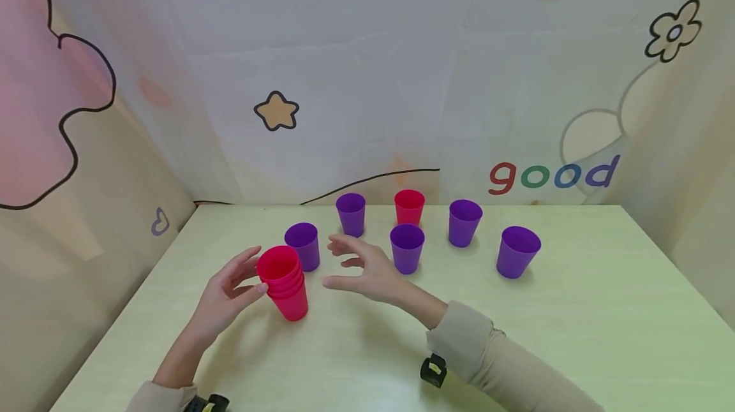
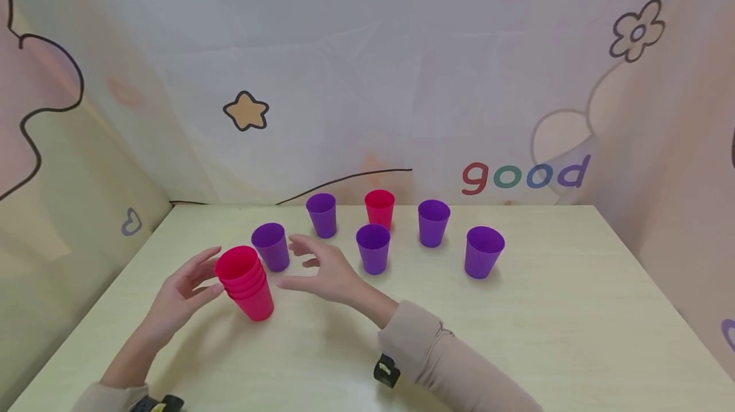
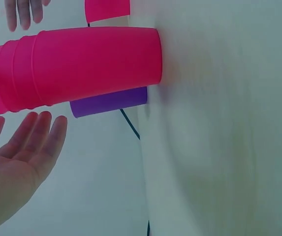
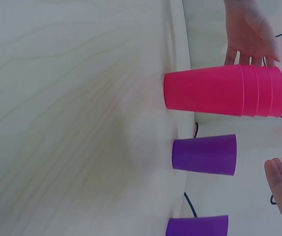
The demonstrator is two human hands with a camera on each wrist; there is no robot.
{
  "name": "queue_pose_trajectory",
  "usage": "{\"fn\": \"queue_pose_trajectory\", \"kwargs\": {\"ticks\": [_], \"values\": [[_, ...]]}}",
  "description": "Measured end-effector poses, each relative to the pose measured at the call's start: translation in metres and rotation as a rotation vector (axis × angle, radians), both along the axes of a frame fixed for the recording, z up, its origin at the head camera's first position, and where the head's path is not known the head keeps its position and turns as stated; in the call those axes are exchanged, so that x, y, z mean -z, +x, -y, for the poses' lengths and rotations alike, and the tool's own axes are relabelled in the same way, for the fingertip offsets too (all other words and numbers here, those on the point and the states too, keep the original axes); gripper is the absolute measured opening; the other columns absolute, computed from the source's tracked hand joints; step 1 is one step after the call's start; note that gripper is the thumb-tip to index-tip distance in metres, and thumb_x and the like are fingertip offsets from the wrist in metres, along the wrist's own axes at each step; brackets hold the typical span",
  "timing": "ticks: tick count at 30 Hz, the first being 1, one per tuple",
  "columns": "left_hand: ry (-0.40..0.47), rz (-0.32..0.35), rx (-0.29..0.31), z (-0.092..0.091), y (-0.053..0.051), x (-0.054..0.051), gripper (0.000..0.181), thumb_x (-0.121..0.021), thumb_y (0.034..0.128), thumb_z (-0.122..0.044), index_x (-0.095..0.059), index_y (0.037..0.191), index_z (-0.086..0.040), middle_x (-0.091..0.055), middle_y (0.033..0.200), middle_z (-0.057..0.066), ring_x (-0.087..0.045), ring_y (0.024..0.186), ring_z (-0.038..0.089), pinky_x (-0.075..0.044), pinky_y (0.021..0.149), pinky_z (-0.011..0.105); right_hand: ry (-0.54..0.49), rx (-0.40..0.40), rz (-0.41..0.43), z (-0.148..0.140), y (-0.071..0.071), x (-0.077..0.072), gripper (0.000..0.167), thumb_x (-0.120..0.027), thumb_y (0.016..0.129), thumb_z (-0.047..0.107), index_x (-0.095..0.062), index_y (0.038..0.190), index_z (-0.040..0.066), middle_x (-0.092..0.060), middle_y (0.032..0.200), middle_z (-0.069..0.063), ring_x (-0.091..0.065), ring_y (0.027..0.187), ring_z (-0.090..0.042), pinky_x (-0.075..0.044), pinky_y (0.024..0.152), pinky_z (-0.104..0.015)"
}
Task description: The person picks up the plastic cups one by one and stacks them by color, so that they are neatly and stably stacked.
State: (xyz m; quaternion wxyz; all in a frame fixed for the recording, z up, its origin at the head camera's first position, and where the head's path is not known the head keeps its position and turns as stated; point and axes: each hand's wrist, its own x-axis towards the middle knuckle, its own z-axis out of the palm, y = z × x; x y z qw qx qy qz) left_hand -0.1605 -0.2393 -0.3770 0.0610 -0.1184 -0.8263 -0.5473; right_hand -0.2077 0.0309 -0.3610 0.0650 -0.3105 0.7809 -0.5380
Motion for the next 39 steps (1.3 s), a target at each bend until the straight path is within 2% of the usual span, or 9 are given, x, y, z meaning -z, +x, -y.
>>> {"fn": "queue_pose_trajectory", "kwargs": {"ticks": [5,12,18,23,31,36,39], "values": [[-0.011,-0.026,-0.010,-0.005,-0.002,-0.002,0.060,-0.062,0.0864,-0.012,-0.033,0.139,-0.008,-0.045,0.129,0.016,-0.048,0.109,0.024,-0.047,0.081,0.021,-0.019,0.013,-0.019,-0.018,0.002,-0.001,0.065,-0.072,0.077,0.022,-0.043,0.134,0.012,-0.053,0.124,-0.004,-0.049,0.114,-0.019,-0.044,0.091,-0.030],[0.005,-0.041,-0.007,-0.009,-0.003,-0.004,0.056,-0.061,0.0861,-0.008,-0.037,0.136,-0.006,-0.047,0.126,0.016,-0.050,0.104,0.007,-0.046,0.081,0.020,-0.036,0.027,-0.040,-0.042,0.001,0.001,0.064,-0.072,0.078,0.020,-0.043,0.133,0.007,-0.053,0.124,-0.009,-0.050,0.113,-0.024,-0.045,0.090,-0.034],[0.024,-0.055,-0.012,-0.012,-0.002,-0.002,0.051,-0.061,0.0864,-0.007,-0.041,0.133,-0.002,-0.049,0.124,0.017,-0.050,0.102,0.005,-0.047,0.080,0.020,-0.030,0.057,-0.037,-0.061,-0.002,0.003,0.063,-0.072,0.078,0.019,-0.043,0.132,0.005,-0.053,0.123,-0.011,-0.050,0.112,-0.025,-0.045,0.090,-0.037],[0.032,-0.066,-0.022,-0.012,-0.001,0.000,0.048,-0.061,0.0868,-0.009,-0.042,0.131,0.000,-0.048,0.124,0.017,-0.049,0.102,0.003,-0.048,0.079,0.020,-0.035,0.098,-0.013,-0.075,-0.007,0.005,0.061,-0.071,0.079,0.016,-0.043,0.131,0.003,-0.053,0.123,-0.014,-0.050,0.113,-0.029,-0.043,0.092,-0.039],[0.031,-0.056,-0.045,-0.011,-0.002,0.002,0.048,-0.060,0.0874,-0.010,-0.042,0.131,0.000,-0.048,0.125,0.016,-0.049,0.102,0.002,-0.048,0.079,0.020,-0.038,0.163,-0.041,-0.090,-0.015,-0.001,0.057,-0.070,0.080,0.015,-0.045,0.130,0.002,-0.053,0.121,-0.018,-0.049,0.114,-0.029,-0.042,0.092,-0.043],[0.033,-0.057,-0.053,-0.013,-0.002,0.002,0.048,-0.060,0.0878,-0.011,-0.042,0.131,0.000,-0.048,0.125,0.015,-0.049,0.102,0.002,-0.048,0.078,0.020,-0.050,0.218,-0.032,-0.098,-0.025,-0.004,0.057,-0.069,0.080,0.015,-0.044,0.130,0.002,-0.053,0.122,-0.017,-0.048,0.114,-0.030,-0.042,0.092,-0.044],[0.063,-0.059,-0.055,-0.015,-0.003,0.003,0.047,-0.060,0.0874,-0.009,-0.043,0.130,0.000,-0.048,0.123,0.013,-0.050,0.102,0.005,-0.048,0.078,0.021,-0.066,0.249,-0.018,-0.102,-0.032,-0.005,0.058,-0.069,0.081,0.015,-0.043,0.131,0.001,-0.053,0.122,-0.017,-0.048,0.114,-0.032,-0.042,0.092,-0.042]]}}
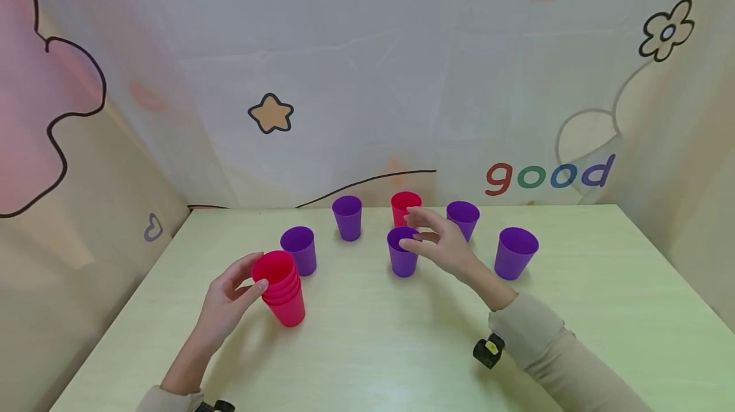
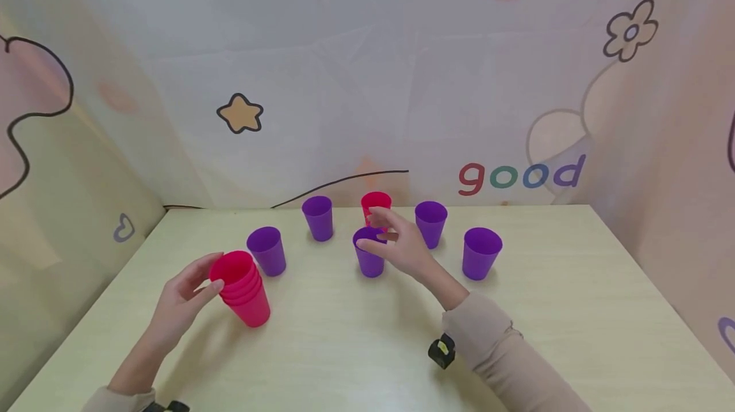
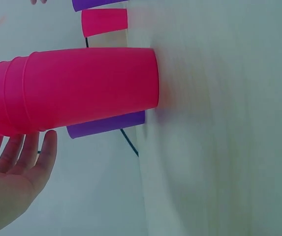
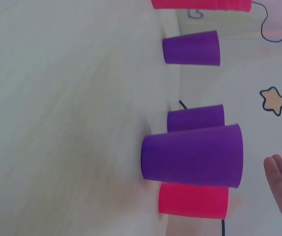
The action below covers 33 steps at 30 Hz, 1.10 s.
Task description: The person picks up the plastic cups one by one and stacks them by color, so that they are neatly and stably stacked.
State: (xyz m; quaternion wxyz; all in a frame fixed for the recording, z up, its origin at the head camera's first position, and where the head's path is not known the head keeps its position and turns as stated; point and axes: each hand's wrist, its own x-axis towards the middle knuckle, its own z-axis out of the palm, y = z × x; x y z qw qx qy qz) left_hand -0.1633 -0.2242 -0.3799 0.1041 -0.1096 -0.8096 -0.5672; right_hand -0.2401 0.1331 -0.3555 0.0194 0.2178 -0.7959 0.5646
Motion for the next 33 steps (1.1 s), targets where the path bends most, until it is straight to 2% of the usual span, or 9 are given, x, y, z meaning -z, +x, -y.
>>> {"fn": "queue_pose_trajectory", "kwargs": {"ticks": [9,19,22,27,33], "values": [[0.049,0.009,-0.028,-0.003,-0.001,0.002,0.046,-0.061,0.0869,-0.010,-0.044,0.129,-0.001,-0.050,0.120,0.007,-0.050,0.103,0.008,-0.049,0.078,0.021,0.000,0.066,0.006,-0.005,-0.022,0.001,0.062,-0.068,0.082,0.018,-0.040,0.134,0.000,-0.049,0.124,-0.021,-0.045,0.116,-0.035,-0.044,0.091,-0.041],[0.048,0.021,-0.049,0.000,0.000,0.005,0.047,-0.061,0.0867,-0.011,-0.044,0.129,-0.002,-0.051,0.119,0.006,-0.050,0.103,0.009,-0.049,0.078,0.022,0.068,0.191,0.011,0.003,-0.042,0.009,0.063,-0.069,0.081,0.029,-0.042,0.134,0.007,-0.047,0.129,-0.013,-0.042,0.118,-0.030,-0.040,0.092,-0.043],[0.048,0.023,-0.050,0.000,0.000,0.004,0.048,-0.062,0.0862,-0.010,-0.044,0.129,-0.001,-0.050,0.119,0.008,-0.050,0.102,0.009,-0.049,0.077,0.022,0.093,0.209,0.011,0.004,-0.049,0.012,0.065,-0.069,0.080,0.031,-0.042,0.134,0.008,-0.045,0.131,-0.012,-0.041,0.119,-0.029,-0.039,0.093,-0.043],[0.052,0.018,-0.044,-0.001,0.000,0.003,0.047,-0.062,0.0857,-0.010,-0.045,0.129,-0.001,-0.050,0.119,0.009,-0.051,0.102,0.010,-0.049,0.077,0.023,0.127,0.220,0.052,0.005,-0.062,0.015,0.073,-0.069,0.079,0.035,-0.035,0.139,0.011,-0.039,0.137,-0.014,-0.040,0.119,-0.036,-0.040,0.091,-0.048],[0.041,0.009,-0.038,0.000,0.000,0.003,0.047,-0.062,0.0857,-0.010,-0.045,0.129,-0.001,-0.050,0.120,0.012,-0.051,0.102,0.010,-0.049,0.077,0.023,0.126,0.234,0.088,0.007,-0.076,0.020,0.079,-0.070,0.079,0.034,-0.029,0.142,0.011,-0.031,0.143,-0.014,-0.033,0.124,-0.041,-0.037,0.094,-0.052]]}}
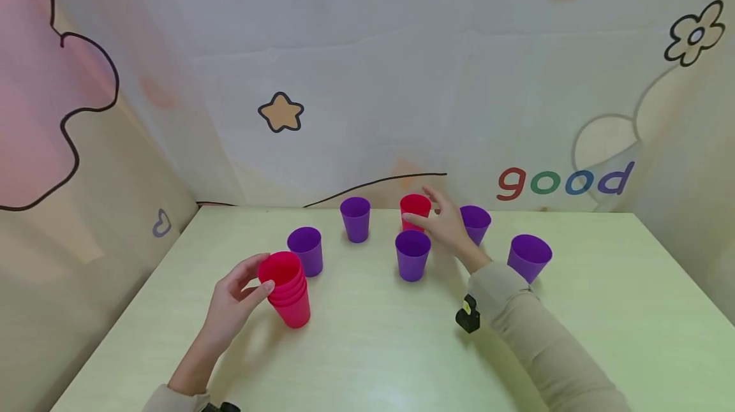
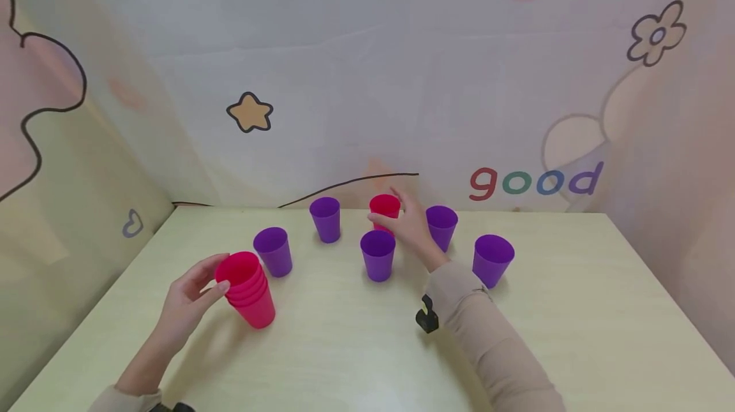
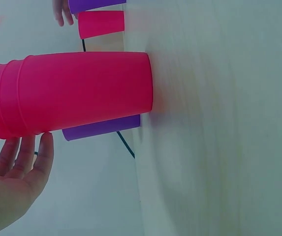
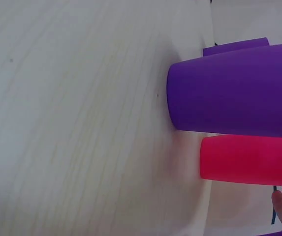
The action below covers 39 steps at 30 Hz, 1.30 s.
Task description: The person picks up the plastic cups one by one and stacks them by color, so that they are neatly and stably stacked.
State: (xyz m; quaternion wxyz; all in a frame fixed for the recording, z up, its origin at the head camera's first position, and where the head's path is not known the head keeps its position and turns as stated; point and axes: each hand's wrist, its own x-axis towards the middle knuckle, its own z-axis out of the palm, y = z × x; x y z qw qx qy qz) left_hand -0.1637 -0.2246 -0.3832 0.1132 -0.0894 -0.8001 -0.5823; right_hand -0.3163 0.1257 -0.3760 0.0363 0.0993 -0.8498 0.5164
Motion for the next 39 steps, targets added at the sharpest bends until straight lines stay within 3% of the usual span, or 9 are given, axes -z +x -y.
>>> {"fn": "queue_pose_trajectory", "kwargs": {"ticks": [10,19,29,39], "values": [[0.001,-0.011,0.004,0.002,0.002,-0.001,0.046,-0.062,0.0861,-0.009,-0.046,0.128,-0.001,-0.051,0.120,0.011,-0.051,0.102,0.009,-0.049,0.077,0.023,-0.015,0.025,0.026,0.006,-0.013,0.007,0.084,-0.071,0.077,0.034,-0.025,0.143,0.010,-0.030,0.143,-0.015,-0.033,0.126,-0.037,-0.036,0.096,-0.049],[0.001,-0.012,0.009,0.002,0.001,-0.001,0.046,-0.062,0.0862,-0.009,-0.046,0.128,-0.001,-0.051,0.119,0.007,-0.051,0.102,0.008,-0.049,0.077,0.023,-0.019,0.046,0.063,0.009,-0.019,0.009,0.082,-0.072,0.077,0.019,-0.026,0.143,0.007,-0.031,0.143,-0.016,-0.032,0.127,-0.035,-0.033,0.100,-0.046],[0.004,-0.003,0.012,0.002,-0.001,0.001,0.046,-0.062,0.0862,-0.010,-0.046,0.128,-0.002,-0.052,0.119,0.005,-0.051,0.102,0.008,-0.049,0.077,0.023,-0.032,0.097,0.067,0.007,-0.019,0.010,0.075,-0.071,0.079,0.020,-0.031,0.141,0.010,-0.035,0.141,-0.013,-0.035,0.125,-0.032,-0.036,0.098,-0.043],[-0.002,-0.002,0.008,0.001,0.000,-0.001,0.046,-0.062,0.0864,-0.010,-0.046,0.129,-0.002,-0.050,0.121,0.011,-0.051,0.103,0.008,-0.049,0.077,0.023,-0.036,0.111,0.072,0.009,-0.010,-0.003,0.070,-0.071,0.079,0.024,-0.037,0.139,0.010,-0.040,0.136,-0.014,-0.041,0.119,-0.032,-0.043,0.091,-0.043]]}}
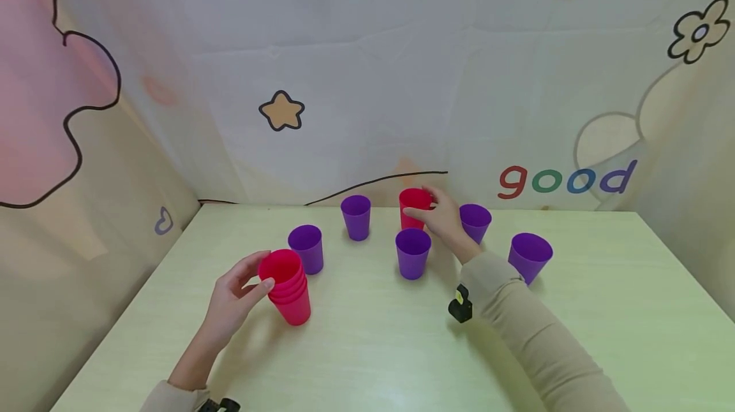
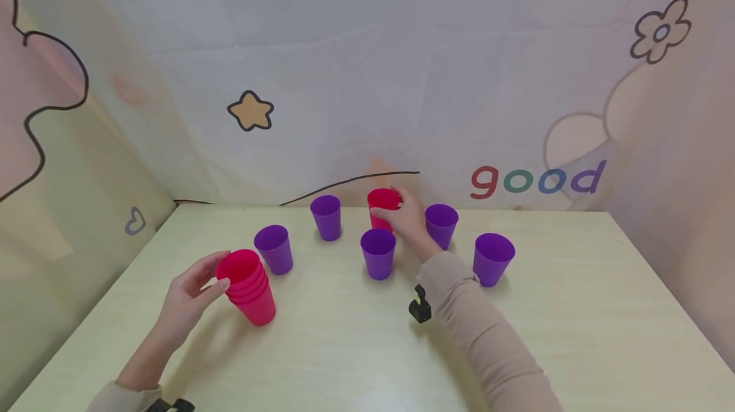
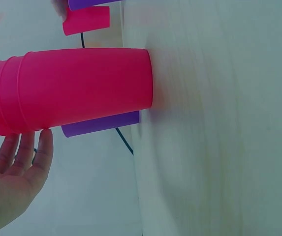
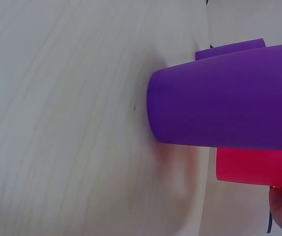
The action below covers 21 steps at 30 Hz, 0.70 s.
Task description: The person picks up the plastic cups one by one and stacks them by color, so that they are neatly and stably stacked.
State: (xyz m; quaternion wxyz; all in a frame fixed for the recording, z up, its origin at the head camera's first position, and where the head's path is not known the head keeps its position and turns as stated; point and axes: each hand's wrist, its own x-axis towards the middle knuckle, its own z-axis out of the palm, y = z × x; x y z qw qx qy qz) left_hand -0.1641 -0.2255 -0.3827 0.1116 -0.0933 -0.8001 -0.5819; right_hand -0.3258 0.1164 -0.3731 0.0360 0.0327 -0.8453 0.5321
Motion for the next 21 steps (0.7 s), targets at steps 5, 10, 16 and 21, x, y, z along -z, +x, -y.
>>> {"fn": "queue_pose_trajectory", "kwargs": {"ticks": [5,10,16,21], "values": [[0.006,0.007,0.000,-0.001,0.001,-0.003,0.046,-0.061,0.0865,-0.009,-0.045,0.129,-0.002,-0.049,0.124,0.015,-0.050,0.103,0.008,-0.049,0.078,0.022,0.001,-0.012,-0.017,0.000,0.003,-0.008,0.068,-0.070,0.079,0.024,-0.039,0.137,0.009,-0.043,0.133,-0.014,-0.044,0.115,-0.032,-0.045,0.088,-0.043],[0.009,0.005,0.003,-0.002,0.002,-0.003,0.047,-0.061,0.0867,-0.008,-0.045,0.130,-0.002,-0.049,0.124,0.014,-0.050,0.103,0.007,-0.048,0.078,0.021,0.001,-0.030,-0.034,-0.001,0.005,-0.015,0.068,-0.070,0.079,0.024,-0.039,0.137,0.009,-0.045,0.130,-0.013,-0.044,0.113,-0.031,-0.045,0.087,-0.042],[0.007,0.007,0.002,-0.001,0.001,-0.002,0.046,-0.061,0.0869,-0.010,-0.045,0.129,-0.002,-0.050,0.123,0.014,-0.050,0.103,0.008,-0.048,0.078,0.022,-0.001,-0.045,-0.047,-0.003,0.012,-0.026,0.067,-0.070,0.079,0.025,-0.039,0.137,0.009,-0.047,0.128,-0.012,-0.044,0.112,-0.030,-0.045,0.085,-0.042],[0.004,0.001,0.005,0.001,0.000,0.001,0.046,-0.062,0.0866,-0.012,-0.046,0.129,-0.002,-0.052,0.120,0.005,-0.051,0.103,0.008,-0.049,0.078,0.023,-0.012,-0.063,-0.060,-0.004,0.019,-0.037,0.065,-0.068,0.081,0.024,-0.038,0.137,0.009,-0.048,0.123,-0.013,-0.047,0.107,-0.030,-0.047,0.081,-0.040]]}}
